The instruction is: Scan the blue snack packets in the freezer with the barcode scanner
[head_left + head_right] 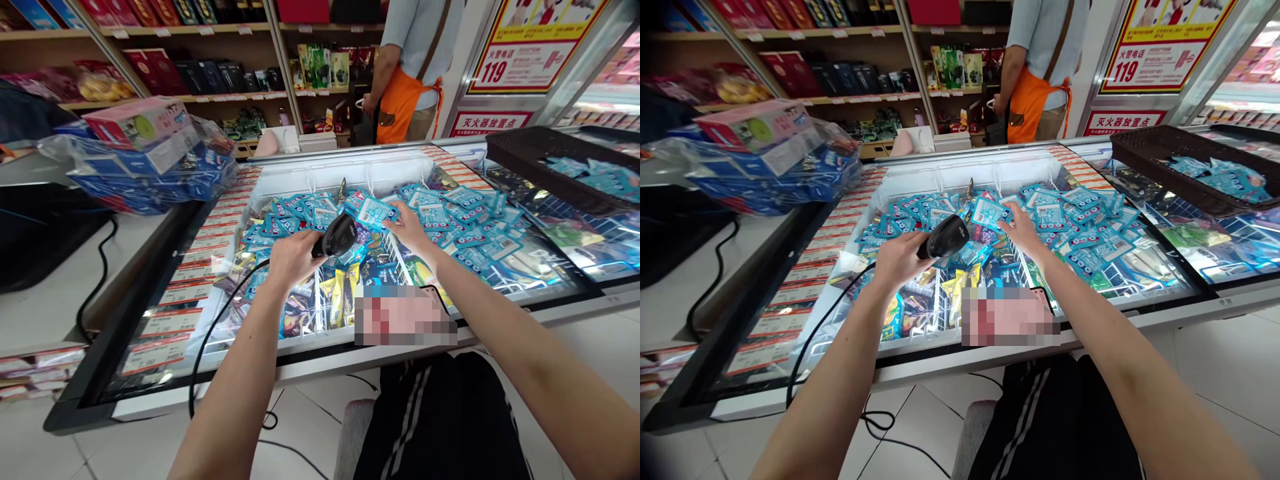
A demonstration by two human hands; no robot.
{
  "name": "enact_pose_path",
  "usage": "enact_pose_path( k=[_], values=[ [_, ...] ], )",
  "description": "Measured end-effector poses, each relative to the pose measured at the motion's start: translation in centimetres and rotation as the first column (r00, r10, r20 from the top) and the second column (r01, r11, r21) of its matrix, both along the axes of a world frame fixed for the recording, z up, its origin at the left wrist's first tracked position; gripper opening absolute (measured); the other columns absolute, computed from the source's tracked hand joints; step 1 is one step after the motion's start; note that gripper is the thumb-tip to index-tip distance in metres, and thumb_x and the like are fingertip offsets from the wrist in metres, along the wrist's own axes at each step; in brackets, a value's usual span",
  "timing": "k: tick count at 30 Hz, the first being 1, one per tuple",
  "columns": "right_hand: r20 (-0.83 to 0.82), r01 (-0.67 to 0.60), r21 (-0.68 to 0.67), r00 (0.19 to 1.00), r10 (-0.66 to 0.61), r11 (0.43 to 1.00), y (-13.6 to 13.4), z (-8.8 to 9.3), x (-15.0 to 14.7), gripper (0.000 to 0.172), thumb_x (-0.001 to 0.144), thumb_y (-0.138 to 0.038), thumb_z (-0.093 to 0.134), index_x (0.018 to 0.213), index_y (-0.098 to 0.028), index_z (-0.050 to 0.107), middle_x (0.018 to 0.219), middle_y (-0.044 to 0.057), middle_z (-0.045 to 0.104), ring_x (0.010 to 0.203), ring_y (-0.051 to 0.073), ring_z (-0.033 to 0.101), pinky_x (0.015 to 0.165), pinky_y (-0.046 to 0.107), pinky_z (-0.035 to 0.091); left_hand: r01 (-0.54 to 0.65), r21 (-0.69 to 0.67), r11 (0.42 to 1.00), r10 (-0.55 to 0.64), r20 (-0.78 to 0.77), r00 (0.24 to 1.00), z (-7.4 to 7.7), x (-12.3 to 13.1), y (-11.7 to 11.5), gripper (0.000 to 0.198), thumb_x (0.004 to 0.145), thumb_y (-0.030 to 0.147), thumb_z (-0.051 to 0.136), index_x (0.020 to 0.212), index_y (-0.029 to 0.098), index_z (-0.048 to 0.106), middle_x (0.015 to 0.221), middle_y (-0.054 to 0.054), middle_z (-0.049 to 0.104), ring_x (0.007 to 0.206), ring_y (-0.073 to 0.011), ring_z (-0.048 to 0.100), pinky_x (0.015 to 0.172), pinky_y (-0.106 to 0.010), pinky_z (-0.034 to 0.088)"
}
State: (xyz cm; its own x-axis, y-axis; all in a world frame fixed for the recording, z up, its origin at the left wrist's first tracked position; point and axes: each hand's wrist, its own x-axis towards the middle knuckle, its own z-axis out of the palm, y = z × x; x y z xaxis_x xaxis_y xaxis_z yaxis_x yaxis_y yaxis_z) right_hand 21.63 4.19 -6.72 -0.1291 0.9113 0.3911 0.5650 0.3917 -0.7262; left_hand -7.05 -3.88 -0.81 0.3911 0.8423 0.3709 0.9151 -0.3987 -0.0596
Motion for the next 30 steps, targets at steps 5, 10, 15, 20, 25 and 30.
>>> enact_pose_path(
  k=[5, 10, 15, 20, 25, 30],
  values=[
    [0.019, 0.013, 0.046, 1.000, -0.014, 0.999, -0.2, -0.1, -0.3, 0.042, 0.080, -0.040, 0.050, 0.117, -0.022, 0.043, 0.106, 0.005, 0.059, 0.090, 0.021, 0.057, 0.082, 0.038, 0.046, -0.005, -0.009, 1.000, 0.005, -0.016, 1.000, -0.3, 0.5, 0.1, 0.032, 0.076, 0.039, 0.051, 0.103, 0.024, 0.059, 0.095, -0.004, 0.067, 0.084, -0.0216, 0.061, 0.056, -0.028, 0.036],
    [0.081, 0.059, 0.018, 0.995, -0.060, 0.998, -0.6, 0.3, -0.4, 0.042, 0.081, -0.038, 0.047, 0.120, -0.022, 0.041, 0.110, 0.006, 0.058, 0.092, 0.021, 0.058, 0.081, 0.036, 0.047, -0.012, -0.017, 1.000, 0.012, -0.015, 1.000, -0.4, 0.7, 0.1, 0.033, 0.076, 0.039, 0.051, 0.104, 0.023, 0.060, 0.096, -0.006, 0.067, 0.085, -0.0222, 0.061, 0.057, -0.028, 0.038],
    [0.083, 0.070, 0.043, 0.994, -0.073, 0.997, -0.6, 0.2, -0.4, 0.042, 0.081, -0.038, 0.048, 0.119, -0.021, 0.043, 0.110, 0.007, 0.058, 0.090, 0.021, 0.058, 0.081, 0.036, 0.046, 0.002, -0.027, 1.000, -0.003, -0.024, 1.000, -0.3, 1.0, 0.0, 0.034, 0.076, 0.039, 0.052, 0.105, 0.023, 0.059, 0.096, -0.006, 0.067, 0.086, -0.0230, 0.061, 0.057, -0.028, 0.037],
    [0.062, 0.037, 0.058, 0.997, -0.041, 0.998, -0.7, 0.1, -0.3, 0.042, 0.082, -0.038, 0.046, 0.120, -0.020, 0.042, 0.112, 0.007, 0.058, 0.093, 0.020, 0.056, 0.082, 0.035, 0.045, 0.010, -0.020, 1.000, -0.010, -0.011, 1.000, -0.3, 1.2, 0.0, 0.035, 0.076, 0.039, 0.052, 0.106, 0.023, 0.059, 0.096, -0.005, 0.066, 0.086, -0.0232, 0.061, 0.057, -0.029, 0.036],
    [0.086, 0.070, 0.039, 0.994, -0.073, 0.997, -0.7, 0.2, -0.4, 0.042, 0.082, -0.038, 0.047, 0.120, -0.021, 0.042, 0.113, 0.007, 0.057, 0.092, 0.020, 0.056, 0.082, 0.036, 0.045, 0.020, -0.021, 1.000, -0.020, -0.014, 1.000, -0.3, 1.4, 0.0, 0.034, 0.076, 0.039, 0.052, 0.106, 0.024, 0.059, 0.097, -0.004, 0.066, 0.086, -0.0229, 0.061, 0.056, -0.029, 0.036],
    [0.087, 0.079, 0.037, 0.993, -0.082, 0.996, -0.7, 0.3, -0.4, 0.041, 0.082, -0.038, 0.048, 0.119, -0.021, 0.043, 0.111, 0.007, 0.058, 0.090, 0.020, 0.057, 0.080, 0.035, 0.046, 0.009, -0.029, 1.000, -0.010, -0.014, 1.000, -0.4, 1.5, 0.0, 0.035, 0.077, 0.040, 0.051, 0.107, 0.023, 0.058, 0.098, -0.006, 0.066, 0.087, -0.0231, 0.061, 0.058, -0.029, 0.037]
  ],
)
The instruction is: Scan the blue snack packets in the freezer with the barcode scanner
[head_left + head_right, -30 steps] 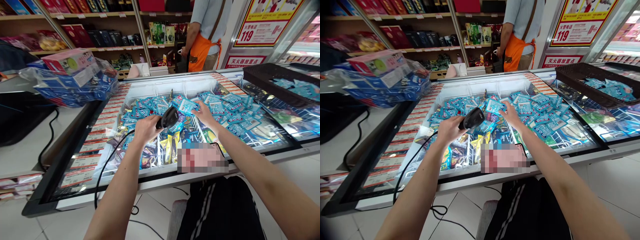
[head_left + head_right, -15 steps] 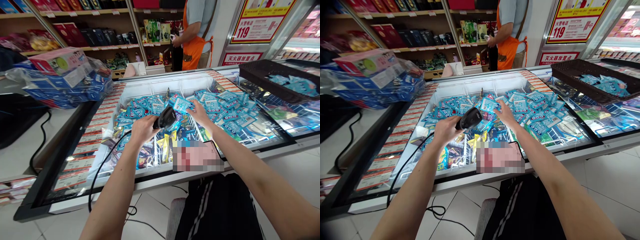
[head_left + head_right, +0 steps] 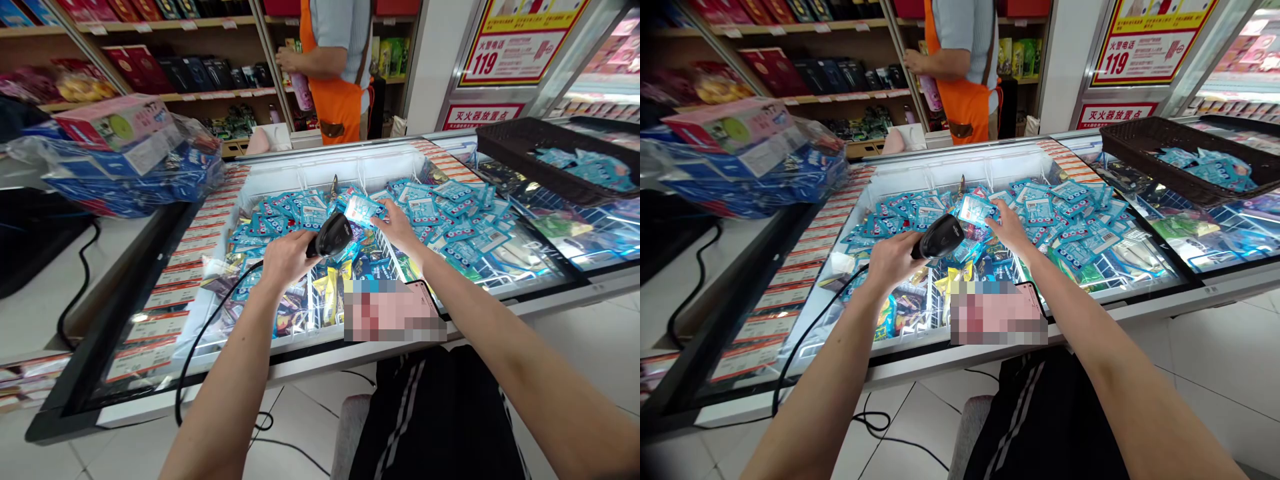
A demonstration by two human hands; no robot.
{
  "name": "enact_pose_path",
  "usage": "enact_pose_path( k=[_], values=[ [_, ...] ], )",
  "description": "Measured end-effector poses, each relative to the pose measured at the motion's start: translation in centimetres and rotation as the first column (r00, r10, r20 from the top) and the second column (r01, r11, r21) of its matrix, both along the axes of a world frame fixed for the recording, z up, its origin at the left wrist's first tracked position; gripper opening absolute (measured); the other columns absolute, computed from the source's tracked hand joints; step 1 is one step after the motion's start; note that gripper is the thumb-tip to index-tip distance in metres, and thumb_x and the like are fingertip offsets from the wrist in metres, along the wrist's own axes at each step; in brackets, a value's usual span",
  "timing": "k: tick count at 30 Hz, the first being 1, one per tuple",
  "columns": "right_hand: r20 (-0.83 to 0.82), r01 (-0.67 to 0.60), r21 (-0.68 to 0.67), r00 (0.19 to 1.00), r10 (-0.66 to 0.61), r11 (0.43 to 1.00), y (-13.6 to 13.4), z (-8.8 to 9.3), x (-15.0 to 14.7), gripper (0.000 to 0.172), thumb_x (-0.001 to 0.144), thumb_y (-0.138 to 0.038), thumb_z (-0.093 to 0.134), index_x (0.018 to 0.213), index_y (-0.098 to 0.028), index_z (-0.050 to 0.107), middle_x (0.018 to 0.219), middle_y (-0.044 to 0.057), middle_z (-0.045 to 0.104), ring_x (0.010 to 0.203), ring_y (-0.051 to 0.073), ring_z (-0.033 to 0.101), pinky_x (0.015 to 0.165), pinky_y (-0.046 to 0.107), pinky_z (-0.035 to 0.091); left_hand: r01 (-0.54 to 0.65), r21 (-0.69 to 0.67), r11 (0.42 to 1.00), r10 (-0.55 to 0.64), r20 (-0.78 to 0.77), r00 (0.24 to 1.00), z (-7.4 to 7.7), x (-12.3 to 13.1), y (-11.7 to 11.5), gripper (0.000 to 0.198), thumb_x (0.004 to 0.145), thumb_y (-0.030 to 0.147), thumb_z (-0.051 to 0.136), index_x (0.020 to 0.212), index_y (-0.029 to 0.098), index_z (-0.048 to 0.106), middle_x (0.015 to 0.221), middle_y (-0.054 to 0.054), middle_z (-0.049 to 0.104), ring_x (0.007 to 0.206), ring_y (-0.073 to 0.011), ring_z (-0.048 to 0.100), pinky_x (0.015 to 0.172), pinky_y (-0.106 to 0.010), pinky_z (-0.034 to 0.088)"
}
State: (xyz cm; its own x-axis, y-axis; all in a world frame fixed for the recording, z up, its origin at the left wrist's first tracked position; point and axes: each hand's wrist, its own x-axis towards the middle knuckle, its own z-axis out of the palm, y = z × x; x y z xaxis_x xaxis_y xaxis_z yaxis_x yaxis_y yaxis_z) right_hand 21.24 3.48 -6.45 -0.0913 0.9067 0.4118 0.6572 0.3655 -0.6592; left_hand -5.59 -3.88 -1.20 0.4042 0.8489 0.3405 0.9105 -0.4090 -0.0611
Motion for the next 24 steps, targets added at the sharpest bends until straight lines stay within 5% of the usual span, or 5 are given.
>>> enact_pose_path(
  k=[14, 19, 24],
  values=[
    [0.134, -0.016, 0.047, 0.991, 0.010, 0.999, -1.7, 1.5, -0.3, 0.051, 0.086, -0.031, 0.038, 0.135, -0.028, 0.027, 0.130, 0.004, 0.049, 0.089, 0.020, 0.058, 0.080, 0.037, 0.046, -0.020, 0.014, 1.000, 0.020, 0.016, 1.000, 0.0, -0.3, 0.0, 0.035, 0.077, 0.038, 0.051, 0.107, 0.023, 0.059, 0.097, -0.006, 0.066, 0.087, -0.0225, 0.061, 0.058, -0.028, 0.037],
    [0.256, 0.089, 0.044, 0.962, -0.098, 0.995, -1.9, 1.6, 0.0, 0.054, 0.086, -0.029, 0.036, 0.139, -0.025, 0.027, 0.117, 0.007, 0.057, 0.086, 0.023, 0.057, 0.084, 0.041, 0.043, -0.039, 0.050, 0.998, 0.039, 0.011, 0.999, -0.1, -1.0, 0.3, 0.034, 0.077, 0.038, 0.051, 0.106, 0.024, 0.059, 0.095, -0.005, 0.066, 0.087, -0.0224, 0.061, 0.058, -0.028, 0.036],
    [0.307, 0.213, 0.163, 0.917, -0.255, 0.963, -1.0, 0.9, 1.7, 0.052, 0.084, -0.035, 0.045, 0.131, -0.013, 0.039, 0.113, 0.014, 0.055, 0.104, 0.030, 0.048, 0.092, 0.045, 0.037, -0.094, 0.060, 0.994, 0.092, 0.037, 0.995, -0.1, -1.7, 0.5, 0.032, 0.077, 0.038, 0.050, 0.103, 0.023, 0.060, 0.094, -0.006, 0.066, 0.088, -0.0240, 0.061, 0.060, -0.028, 0.038]
  ],
)
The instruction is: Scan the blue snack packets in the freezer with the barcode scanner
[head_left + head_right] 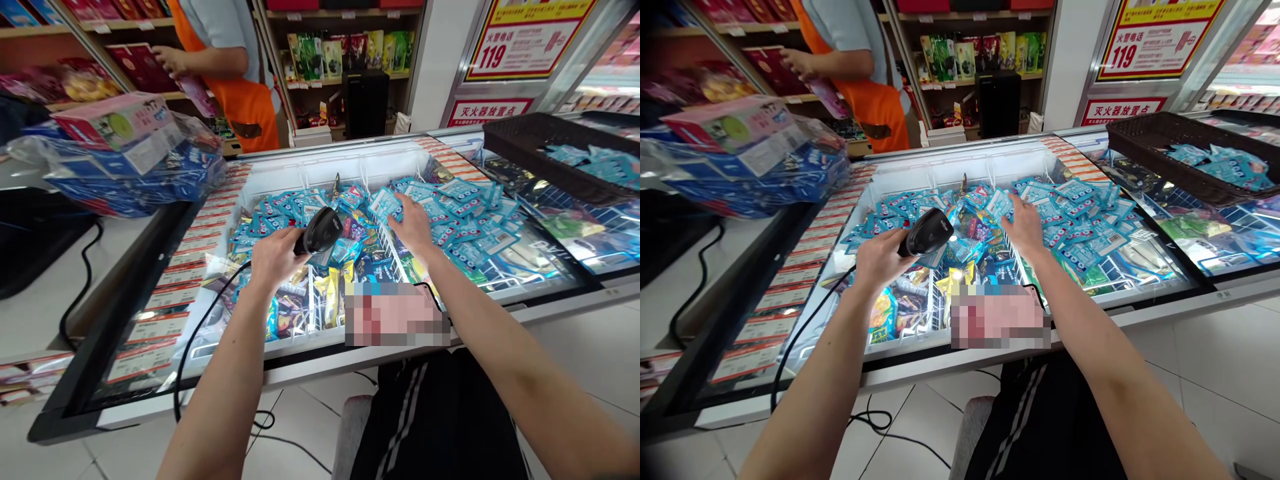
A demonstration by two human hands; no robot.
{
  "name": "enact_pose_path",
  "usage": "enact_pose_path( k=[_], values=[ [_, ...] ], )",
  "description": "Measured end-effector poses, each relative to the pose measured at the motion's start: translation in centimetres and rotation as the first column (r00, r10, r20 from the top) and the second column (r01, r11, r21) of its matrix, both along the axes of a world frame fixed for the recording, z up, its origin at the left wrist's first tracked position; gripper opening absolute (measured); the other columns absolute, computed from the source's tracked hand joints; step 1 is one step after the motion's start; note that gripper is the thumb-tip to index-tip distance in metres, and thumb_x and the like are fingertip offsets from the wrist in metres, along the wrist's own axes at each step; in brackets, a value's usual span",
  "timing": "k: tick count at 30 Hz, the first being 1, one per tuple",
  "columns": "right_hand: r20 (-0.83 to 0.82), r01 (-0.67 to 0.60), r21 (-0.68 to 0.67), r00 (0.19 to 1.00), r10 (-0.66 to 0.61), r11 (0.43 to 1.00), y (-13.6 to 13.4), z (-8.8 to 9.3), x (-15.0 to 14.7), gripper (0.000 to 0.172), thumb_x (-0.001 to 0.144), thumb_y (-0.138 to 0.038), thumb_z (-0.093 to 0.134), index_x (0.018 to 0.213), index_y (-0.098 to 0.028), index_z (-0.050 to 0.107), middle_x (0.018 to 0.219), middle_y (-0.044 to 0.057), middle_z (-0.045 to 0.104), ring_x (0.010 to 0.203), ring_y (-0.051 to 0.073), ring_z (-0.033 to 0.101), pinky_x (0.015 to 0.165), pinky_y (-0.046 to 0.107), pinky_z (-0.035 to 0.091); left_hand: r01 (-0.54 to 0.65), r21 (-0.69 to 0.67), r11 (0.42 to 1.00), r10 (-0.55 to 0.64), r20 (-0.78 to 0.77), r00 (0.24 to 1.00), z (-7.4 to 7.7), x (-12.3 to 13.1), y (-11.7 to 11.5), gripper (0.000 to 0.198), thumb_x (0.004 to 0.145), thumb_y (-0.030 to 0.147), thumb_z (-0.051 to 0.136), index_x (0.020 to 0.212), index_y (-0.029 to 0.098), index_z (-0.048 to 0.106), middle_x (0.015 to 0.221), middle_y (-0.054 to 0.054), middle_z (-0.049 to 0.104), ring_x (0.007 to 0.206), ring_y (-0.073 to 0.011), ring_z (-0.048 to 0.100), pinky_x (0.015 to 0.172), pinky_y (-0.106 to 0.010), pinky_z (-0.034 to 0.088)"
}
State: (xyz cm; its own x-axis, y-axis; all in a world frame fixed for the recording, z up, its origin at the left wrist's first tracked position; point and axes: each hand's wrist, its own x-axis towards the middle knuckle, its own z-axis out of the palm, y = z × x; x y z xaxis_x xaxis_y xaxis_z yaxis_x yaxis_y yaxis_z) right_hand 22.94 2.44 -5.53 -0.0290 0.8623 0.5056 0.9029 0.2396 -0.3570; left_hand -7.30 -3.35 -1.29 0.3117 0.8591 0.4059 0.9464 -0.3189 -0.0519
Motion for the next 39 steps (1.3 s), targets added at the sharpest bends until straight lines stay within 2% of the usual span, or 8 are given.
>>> enact_pose_path(
  k=[5, 7, 13, 18, 21, 28, 33, 39],
  values=[
    [0.052, 0.166, 0.050, 0.984, -0.168, 0.985, -0.7, 0.5, 1.4, 0.045, 0.083, -0.039, 0.049, 0.119, -0.014, 0.053, 0.116, 0.018, 0.050, 0.111, 0.035, 0.038, 0.092, 0.050, 0.032, -0.049, 0.013, 0.999, 0.048, 0.011, 0.999, 0.0, -0.6, 0.1, 0.030, 0.076, 0.038, 0.050, 0.100, 0.024, 0.060, 0.092, -0.006, 0.066, 0.087, -0.0243, 0.061, 0.061, -0.028, 0.037],
    [0.071, 0.152, 0.064, 0.985, -0.156, 0.986, -1.1, 0.8, 1.4, 0.041, 0.085, -0.036, 0.046, 0.121, -0.018, 0.053, 0.122, 0.015, 0.047, 0.114, 0.034, 0.036, 0.091, 0.049, 0.031, -0.061, 0.031, 0.998, 0.060, 0.020, 0.998, 0.0, -0.8, 0.2, 0.031, 0.076, 0.040, 0.050, 0.101, 0.024, 0.060, 0.092, -0.006, 0.066, 0.088, -0.0243, 0.061, 0.061, -0.028, 0.037],
    [0.192, -0.105, -0.030, 0.975, 0.109, 0.994, -1.0, 0.7, 1.0, 0.030, 0.086, -0.039, 0.046, 0.109, -0.029, 0.063, 0.121, 0.005, 0.054, 0.115, 0.029, 0.037, 0.098, 0.051, 0.022, -0.088, 0.047, 0.995, 0.086, 0.030, 0.996, 0.1, -1.5, 0.2, 0.033, 0.076, 0.042, 0.050, 0.101, 0.023, 0.060, 0.093, -0.005, 0.066, 0.086, -0.0241, 0.061, 0.060, -0.029, 0.035],
    [0.170, 0.039, 0.030, 0.985, -0.044, 0.999, -0.8, 0.3, 1.2, 0.030, 0.086, -0.039, 0.046, 0.097, -0.021, 0.068, 0.114, 0.010, 0.057, 0.109, 0.029, 0.042, 0.098, 0.053, 0.019, -0.098, 0.047, 0.994, 0.095, 0.057, 0.994, -0.1, -1.6, 0.2, 0.033, 0.075, 0.043, 0.051, 0.100, 0.023, 0.060, 0.096, -0.005, 0.066, 0.085, -0.0233, 0.061, 0.060, -0.028, 0.036],
    [0.160, 0.059, 0.064, 0.985, -0.068, 0.996, -0.8, 0.4, 1.3, 0.032, 0.087, -0.038, 0.044, 0.094, -0.018, 0.068, 0.113, 0.011, 0.057, 0.110, 0.030, 0.042, 0.099, 0.054, 0.018, -0.094, 0.037, 0.995, 0.092, 0.053, 0.994, 0.2, -1.6, 0.3, 0.034, 0.075, 0.043, 0.052, 0.101, 0.023, 0.060, 0.096, -0.004, 0.066, 0.085, -0.0227, 0.061, 0.060, -0.027, 0.036],
    [0.157, -0.188, 0.089, 0.972, 0.173, 0.978, -0.4, 0.1, 0.7, 0.030, 0.088, -0.038, 0.044, 0.106, -0.024, 0.064, 0.114, 0.007, 0.058, 0.112, 0.027, 0.042, 0.098, 0.048, 0.026, -0.100, 0.067, 0.993, 0.096, 0.050, 0.994, 1.1, -2.1, 0.5, 0.036, 0.075, 0.047, 0.051, 0.100, 0.023, 0.061, 0.096, -0.003, 0.067, 0.088, -0.0225, 0.061, 0.060, -0.027, 0.036],
    [0.173, -0.453, -0.016, 0.877, 0.449, 0.891, -0.2, -0.2, 0.2, 0.034, 0.089, -0.038, 0.043, 0.116, -0.025, 0.059, 0.113, 0.005, 0.059, 0.107, 0.023, 0.048, 0.094, 0.041, 0.037, -0.128, 0.074, 0.989, 0.123, 0.069, 0.990, 0.0, -3.6, 0.0, 0.033, 0.074, 0.045, 0.053, 0.095, 0.022, 0.062, 0.091, -0.004, 0.067, 0.083, -0.0217, 0.062, 0.058, -0.027, 0.035],
    [0.174, -0.492, -0.073, 0.850, 0.497, 0.868, -0.3, 0.3, -0.6, 0.032, 0.089, -0.042, 0.044, 0.111, -0.027, 0.061, 0.113, 0.005, 0.059, 0.107, 0.023, 0.050, 0.097, 0.043, 0.035, -0.160, 0.064, 0.985, 0.152, 0.108, 0.982, -0.1, -4.5, -0.2, 0.034, 0.073, 0.048, 0.055, 0.093, 0.022, 0.062, 0.090, -0.004, 0.067, 0.082, -0.0213, 0.062, 0.058, -0.027, 0.035]
  ],
)
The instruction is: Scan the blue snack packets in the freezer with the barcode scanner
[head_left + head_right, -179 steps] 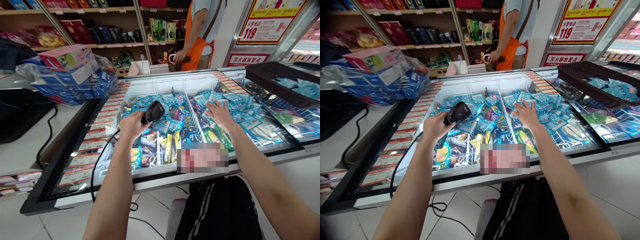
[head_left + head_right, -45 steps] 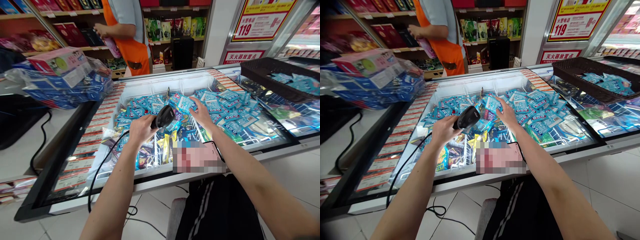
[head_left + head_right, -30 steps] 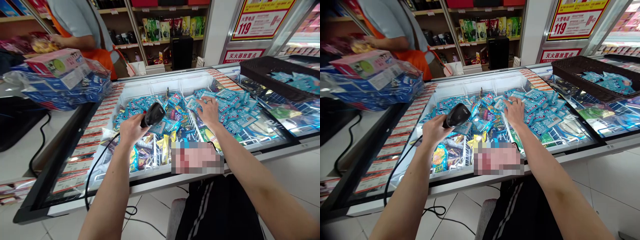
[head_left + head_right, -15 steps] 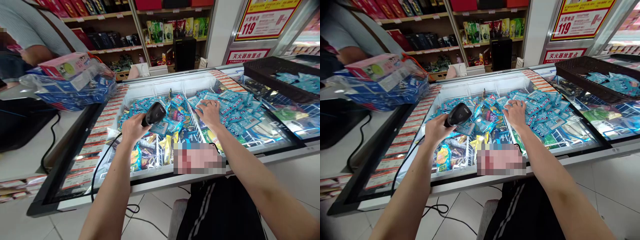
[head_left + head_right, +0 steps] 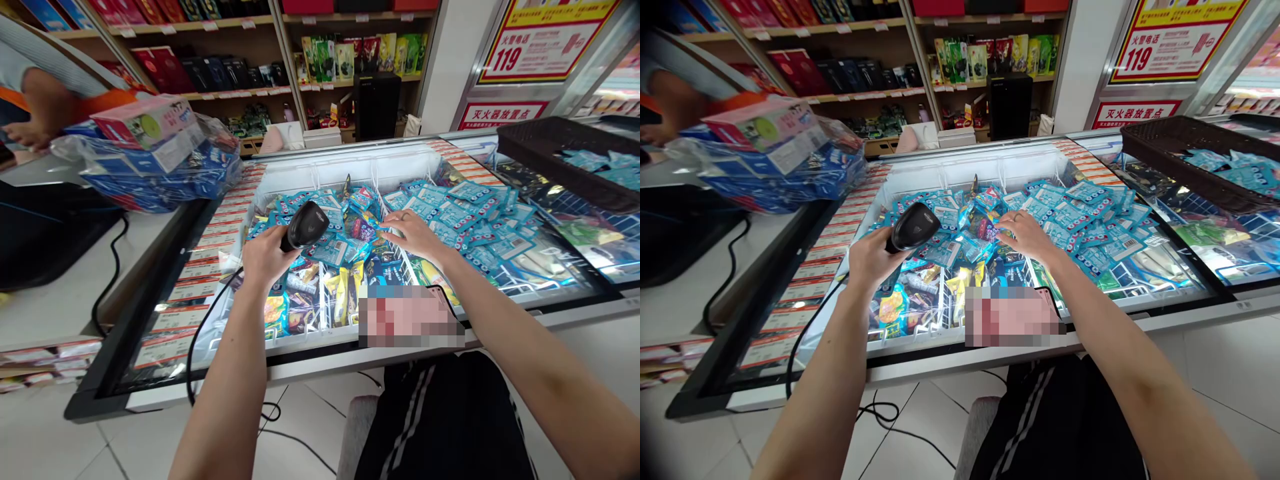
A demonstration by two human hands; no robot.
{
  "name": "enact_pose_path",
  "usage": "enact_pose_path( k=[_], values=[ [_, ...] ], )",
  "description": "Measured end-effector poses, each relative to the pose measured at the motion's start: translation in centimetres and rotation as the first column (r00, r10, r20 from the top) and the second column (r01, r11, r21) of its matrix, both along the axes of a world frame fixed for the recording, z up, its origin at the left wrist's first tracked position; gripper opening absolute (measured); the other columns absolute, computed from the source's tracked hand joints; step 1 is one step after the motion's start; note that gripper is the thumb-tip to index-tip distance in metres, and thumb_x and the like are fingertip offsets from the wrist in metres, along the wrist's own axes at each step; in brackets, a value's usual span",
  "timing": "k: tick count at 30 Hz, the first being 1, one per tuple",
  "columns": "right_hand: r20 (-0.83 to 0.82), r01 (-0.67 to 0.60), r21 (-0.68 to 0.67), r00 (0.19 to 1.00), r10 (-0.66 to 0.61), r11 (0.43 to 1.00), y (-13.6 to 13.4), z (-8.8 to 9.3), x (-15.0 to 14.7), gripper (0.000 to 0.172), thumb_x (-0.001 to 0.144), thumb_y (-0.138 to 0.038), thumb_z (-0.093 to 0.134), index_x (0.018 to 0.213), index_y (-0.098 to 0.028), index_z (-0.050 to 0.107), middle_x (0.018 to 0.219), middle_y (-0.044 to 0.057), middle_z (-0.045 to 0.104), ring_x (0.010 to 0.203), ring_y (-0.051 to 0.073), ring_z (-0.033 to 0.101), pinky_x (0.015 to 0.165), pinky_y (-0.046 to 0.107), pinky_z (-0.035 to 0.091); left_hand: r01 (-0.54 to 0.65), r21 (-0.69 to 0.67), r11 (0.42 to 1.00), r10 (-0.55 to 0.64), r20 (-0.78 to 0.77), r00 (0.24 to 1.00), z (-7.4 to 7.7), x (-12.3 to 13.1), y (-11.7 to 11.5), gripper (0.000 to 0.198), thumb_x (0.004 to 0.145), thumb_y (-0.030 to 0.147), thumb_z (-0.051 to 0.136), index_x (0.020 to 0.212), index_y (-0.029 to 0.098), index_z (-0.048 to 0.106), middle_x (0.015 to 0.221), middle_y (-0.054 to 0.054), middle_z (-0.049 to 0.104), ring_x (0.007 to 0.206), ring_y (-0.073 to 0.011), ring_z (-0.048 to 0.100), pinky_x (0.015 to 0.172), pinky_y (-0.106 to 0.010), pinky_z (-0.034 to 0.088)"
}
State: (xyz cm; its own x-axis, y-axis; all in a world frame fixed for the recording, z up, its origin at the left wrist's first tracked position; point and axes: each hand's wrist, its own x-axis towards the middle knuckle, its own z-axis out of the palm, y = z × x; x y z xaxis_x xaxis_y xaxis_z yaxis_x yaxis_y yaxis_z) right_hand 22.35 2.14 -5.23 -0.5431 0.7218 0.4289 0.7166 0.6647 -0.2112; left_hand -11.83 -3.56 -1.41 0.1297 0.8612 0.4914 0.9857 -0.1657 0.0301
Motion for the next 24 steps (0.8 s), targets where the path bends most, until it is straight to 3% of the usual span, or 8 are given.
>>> enact_pose_path(
  k=[7, 13, 19, 24],
  values=[
    [0.042, 0.068, -0.091, 0.997, -0.064, 0.994, -0.1, 1.1, -2.0, 0.040, 0.083, -0.053, 0.048, 0.103, -0.023, 0.064, 0.105, 0.008, 0.060, 0.104, 0.028, 0.049, 0.091, 0.046, 0.037, -0.010, -0.020, 1.000, 0.010, 0.007, 1.000, 0.8, -0.2, -0.4, 0.038, 0.074, 0.050, 0.053, 0.097, 0.022, 0.061, 0.094, -0.005, 0.066, 0.086, -0.0232, 0.061, 0.062, -0.028, 0.036],
    [0.084, -0.008, -0.196, 0.996, 0.025, 0.981, -2.1, 2.5, -6.7, 0.047, 0.082, -0.062, 0.042, 0.099, -0.024, 0.064, 0.102, 0.007, 0.059, 0.103, 0.024, 0.051, 0.090, 0.041, 0.039, 0.018, -0.008, 1.000, -0.018, 0.001, 1.000, 0.3, -0.2, -0.3, 0.036, 0.074, 0.046, 0.055, 0.102, 0.024, 0.060, 0.096, -0.004, 0.066, 0.087, -0.0226, 0.060, 0.061, -0.027, 0.037],
    [0.076, 0.224, -0.148, 0.974, -0.214, 0.963, -3.7, 2.2, -11.8, 0.068, 0.067, -0.078, 0.044, 0.097, -0.019, 0.060, 0.106, 0.014, 0.055, 0.113, 0.035, 0.042, 0.089, 0.050, 0.037, 0.010, -0.025, 1.000, -0.011, -0.010, 1.000, 0.3, -0.4, -0.5, 0.035, 0.075, 0.047, 0.054, 0.100, 0.024, 0.060, 0.095, -0.004, 0.066, 0.086, -0.0232, 0.060, 0.059, -0.028, 0.036],
    [0.093, 0.207, -0.252, 0.978, -0.189, 0.945, -2.7, 2.3, -10.6, 0.067, 0.058, -0.071, 0.063, 0.099, -0.018, 0.058, 0.107, 0.012, 0.053, 0.109, 0.032, 0.046, 0.087, 0.046, 0.040, 0.001, -0.050, 0.999, -0.001, 0.014, 1.000, 0.5, -0.3, -0.6, 0.033, 0.075, 0.047, 0.053, 0.099, 0.024, 0.060, 0.097, -0.004, 0.065, 0.088, -0.0238, 0.060, 0.063, -0.029, 0.037]
  ],
)
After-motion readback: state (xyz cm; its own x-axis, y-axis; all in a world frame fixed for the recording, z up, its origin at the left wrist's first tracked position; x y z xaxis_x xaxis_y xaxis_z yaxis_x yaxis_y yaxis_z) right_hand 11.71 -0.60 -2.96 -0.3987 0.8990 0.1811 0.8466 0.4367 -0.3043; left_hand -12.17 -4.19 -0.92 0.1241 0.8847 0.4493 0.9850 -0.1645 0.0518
